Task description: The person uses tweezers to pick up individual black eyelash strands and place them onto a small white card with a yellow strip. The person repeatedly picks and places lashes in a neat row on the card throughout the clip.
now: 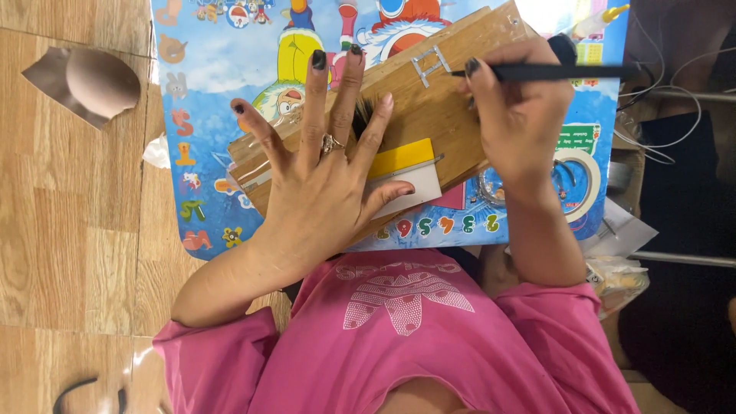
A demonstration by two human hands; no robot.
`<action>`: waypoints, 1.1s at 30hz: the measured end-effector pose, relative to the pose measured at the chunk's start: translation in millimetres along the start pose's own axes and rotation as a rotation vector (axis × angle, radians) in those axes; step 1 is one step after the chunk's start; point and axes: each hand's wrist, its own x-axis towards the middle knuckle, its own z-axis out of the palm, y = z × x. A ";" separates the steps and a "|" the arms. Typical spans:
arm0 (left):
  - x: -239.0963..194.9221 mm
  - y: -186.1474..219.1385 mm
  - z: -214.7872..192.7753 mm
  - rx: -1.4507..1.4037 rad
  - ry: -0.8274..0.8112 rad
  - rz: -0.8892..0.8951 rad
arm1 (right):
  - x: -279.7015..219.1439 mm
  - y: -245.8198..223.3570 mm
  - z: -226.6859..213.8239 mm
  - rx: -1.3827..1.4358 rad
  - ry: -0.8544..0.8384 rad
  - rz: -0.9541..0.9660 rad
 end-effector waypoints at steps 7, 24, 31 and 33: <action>-9.5 -5.2 6.8 0.037 0.520 0.137 | 19.0 14.6 -0.8 -0.076 -0.049 0.080; -34.0 10.3 -2.1 -0.151 0.281 0.011 | 20.5 -14.5 -41.5 0.027 -0.181 0.363; -38.4 8.0 7.4 -0.251 0.349 0.002 | -14.0 -27.1 -61.6 0.275 -0.143 0.266; -37.5 10.8 7.2 -0.256 0.306 -0.035 | -24.9 -28.4 -55.0 0.421 -0.108 0.234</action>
